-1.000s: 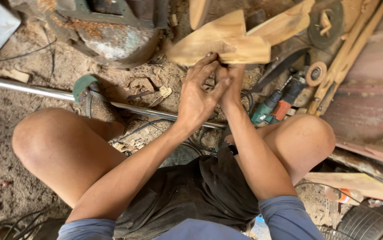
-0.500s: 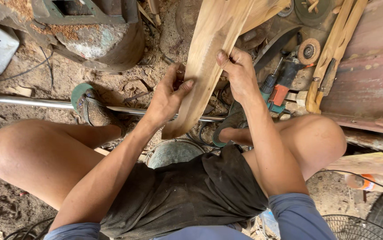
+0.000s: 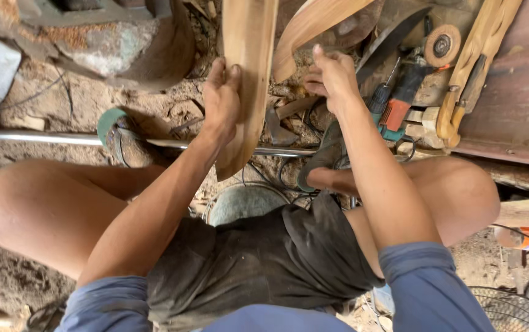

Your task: The person sits on the floor and uses a grinding machine to shape a thin wooden stick. They hold the stick with both hands and repeatedly press it against the spinning wheel to smooth and round its edges. The person occasionally pauses to inspect the stick before continuing the grinding process.

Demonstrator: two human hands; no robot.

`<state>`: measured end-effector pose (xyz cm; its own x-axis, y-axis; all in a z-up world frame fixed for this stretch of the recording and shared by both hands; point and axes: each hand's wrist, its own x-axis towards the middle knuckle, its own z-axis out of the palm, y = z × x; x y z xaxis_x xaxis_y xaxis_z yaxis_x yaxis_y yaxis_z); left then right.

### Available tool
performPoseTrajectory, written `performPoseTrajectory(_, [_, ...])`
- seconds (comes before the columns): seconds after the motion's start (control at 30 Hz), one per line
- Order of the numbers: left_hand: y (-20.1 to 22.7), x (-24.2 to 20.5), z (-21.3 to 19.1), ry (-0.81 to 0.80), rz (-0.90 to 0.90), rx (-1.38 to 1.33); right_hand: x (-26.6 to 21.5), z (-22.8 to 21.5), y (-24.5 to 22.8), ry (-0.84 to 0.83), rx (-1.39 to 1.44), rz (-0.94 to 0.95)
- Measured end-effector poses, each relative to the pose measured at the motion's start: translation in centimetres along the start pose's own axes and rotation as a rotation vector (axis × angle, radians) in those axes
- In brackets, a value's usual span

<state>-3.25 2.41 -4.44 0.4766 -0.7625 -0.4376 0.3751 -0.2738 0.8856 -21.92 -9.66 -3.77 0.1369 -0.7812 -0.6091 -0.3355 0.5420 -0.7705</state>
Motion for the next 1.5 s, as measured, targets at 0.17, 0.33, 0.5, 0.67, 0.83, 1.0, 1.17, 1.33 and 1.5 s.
performPoseTrajectory(0.17, [-2.4, 3.8, 1.0, 0.079, -0.058, 0.03, 4.3, 1.6, 1.6, -0.204, 0.336, 0.215])
performPoseTrajectory(0.33, [-3.5, 6.5, 2.6, -0.024, -0.136, -0.266, 6.7, 2.2, 3.0, -0.175, 0.541, 0.046])
performPoseTrajectory(0.5, [-4.8, 8.7, 5.8, -0.119, -0.155, -0.307, 7.3, -7.2, 4.5, -0.016, 0.335, -0.244])
performPoseTrajectory(0.67, [-5.3, 14.0, 11.8, -0.111, 0.018, -0.343, 8.2, -22.6, 6.9, 0.659, -0.21, -0.562])
performPoseTrajectory(0.83, [-7.9, 16.8, 12.9, 0.018, -0.098, -0.298, 7.0, -31.0, 11.5, 0.649, -0.522, -0.484])
performPoseTrajectory(1.0, [-9.2, 13.6, 9.1, -0.016, -0.104, 0.039, 10.0, -32.1, 19.1, 0.675, -0.415, -0.33])
performPoseTrajectory(1.17, [-6.3, 5.7, -0.8, 0.22, -0.044, -0.172, 13.4, -33.7, 22.6, 1.141, -0.916, -0.184])
performPoseTrajectory(1.33, [-0.4, 3.0, -12.9, 0.804, 0.544, -0.02, 14.2, -30.5, 19.0, 1.081, -0.477, -0.662])
performPoseTrajectory(1.5, [7.5, 7.8, -16.3, 0.815, 0.638, 0.439, 10.2, -21.4, 12.6, 0.734, -0.501, -0.881])
